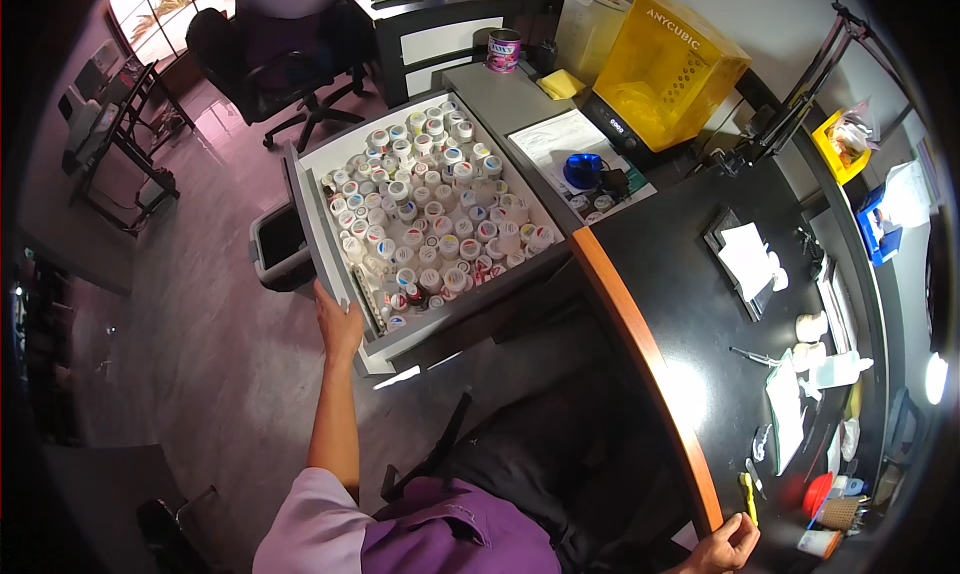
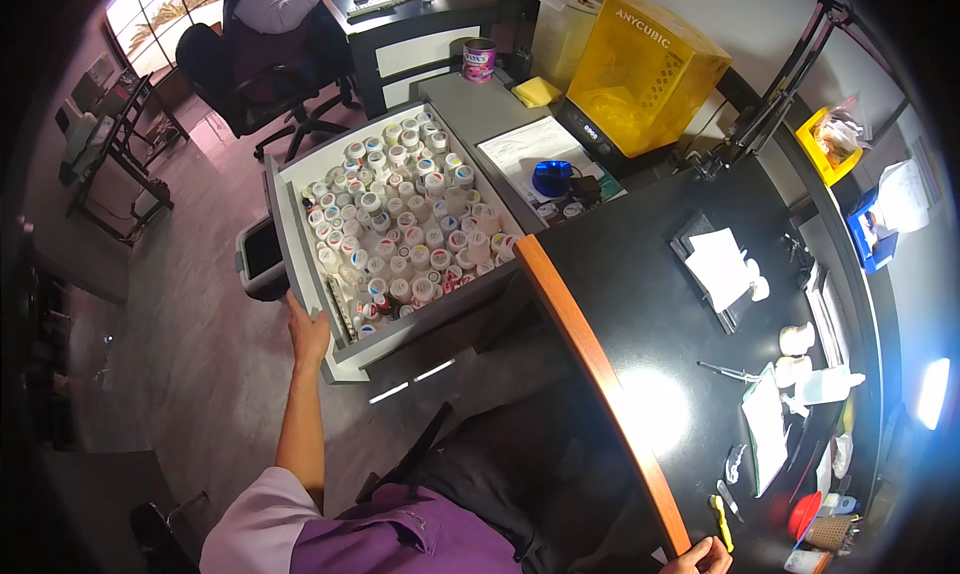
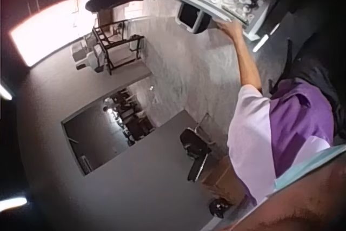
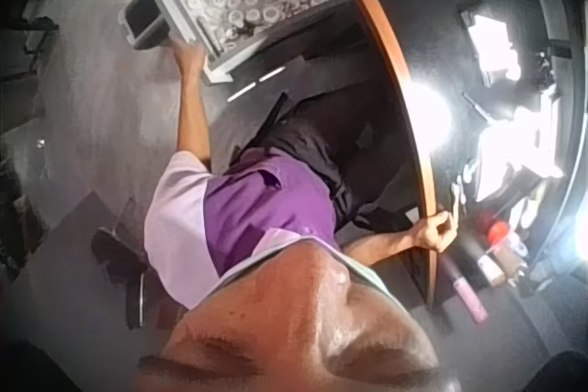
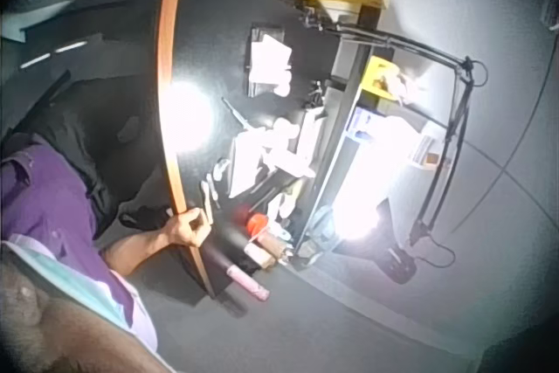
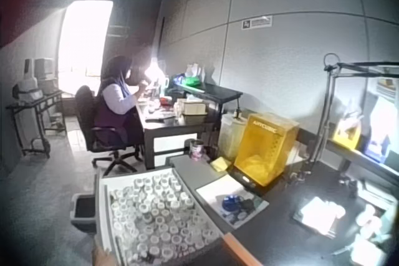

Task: The person applies a liquid substance to a dental bridge model using a fine brush, then cleans the model with a different tool before selecting a new bottle of material from a drawer.

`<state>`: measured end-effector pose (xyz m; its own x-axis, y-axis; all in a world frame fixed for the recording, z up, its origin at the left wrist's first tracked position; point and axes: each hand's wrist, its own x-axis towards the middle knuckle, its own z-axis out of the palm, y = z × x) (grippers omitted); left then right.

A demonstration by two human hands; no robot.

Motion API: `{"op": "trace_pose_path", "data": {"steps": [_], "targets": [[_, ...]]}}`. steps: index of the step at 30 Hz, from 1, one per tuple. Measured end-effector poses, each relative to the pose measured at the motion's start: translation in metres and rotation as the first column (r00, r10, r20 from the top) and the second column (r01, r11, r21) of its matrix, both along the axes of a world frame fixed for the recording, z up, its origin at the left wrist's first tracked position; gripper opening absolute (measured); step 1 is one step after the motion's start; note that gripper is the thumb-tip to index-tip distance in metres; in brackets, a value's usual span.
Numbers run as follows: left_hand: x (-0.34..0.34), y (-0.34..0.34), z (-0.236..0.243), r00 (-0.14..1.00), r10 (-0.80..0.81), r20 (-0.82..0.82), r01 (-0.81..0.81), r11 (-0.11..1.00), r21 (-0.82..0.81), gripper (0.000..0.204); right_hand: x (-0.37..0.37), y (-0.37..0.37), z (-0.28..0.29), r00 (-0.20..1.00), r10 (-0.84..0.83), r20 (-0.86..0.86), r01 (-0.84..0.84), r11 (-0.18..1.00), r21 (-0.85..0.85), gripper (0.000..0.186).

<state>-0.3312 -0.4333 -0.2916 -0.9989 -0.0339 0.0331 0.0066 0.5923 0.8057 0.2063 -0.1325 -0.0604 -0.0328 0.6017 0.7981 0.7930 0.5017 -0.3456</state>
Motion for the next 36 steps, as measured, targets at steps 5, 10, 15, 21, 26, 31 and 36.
{"op": "trace_pose_path", "data": {"steps": [5,10,15,21,26,31,36], "targets": [[-0.002,-0.001,-0.002,1.000,0.007,0.003,-0.007,1.000,0.007,0.084,-0.002,-0.001,0.001,1.000,-0.005,-0.006,0.005,1.000,0.000,0.005],[-0.001,0.000,-0.001,1.000,0.002,0.012,-0.003,1.000,0.012,0.086,0.001,0.000,-0.002,0.999,-0.002,-0.043,0.000,1.000,-0.031,0.003],[0.001,0.003,0.001,1.000,0.018,0.011,-0.017,1.000,-0.001,0.085,0.001,0.000,-0.002,1.000,0.012,-0.020,-0.012,1.000,-0.014,0.003],[-0.002,-0.002,-0.007,0.999,0.022,-0.032,-0.022,1.000,-0.014,0.084,0.000,0.001,-0.002,0.999,0.025,-0.031,-0.025,1.000,0.006,0.004],[0.001,0.002,0.005,1.000,-0.006,-0.004,0.006,1.000,0.022,0.084,0.001,0.001,-0.002,1.000,0.001,-0.018,-0.001,1.000,0.010,0.005],[0.000,0.000,-0.003,0.999,0.022,-0.040,-0.023,0.999,-0.028,0.084,-0.002,0.000,0.000,1.000,-0.012,0.009,0.012,1.000,0.017,0.005],[0.002,0.004,0.003,1.000,0.027,0.015,-0.027,1.000,0.003,0.084,0.000,-0.001,0.000,1.000,0.008,0.005,-0.008,1.000,0.018,0.005]]}}
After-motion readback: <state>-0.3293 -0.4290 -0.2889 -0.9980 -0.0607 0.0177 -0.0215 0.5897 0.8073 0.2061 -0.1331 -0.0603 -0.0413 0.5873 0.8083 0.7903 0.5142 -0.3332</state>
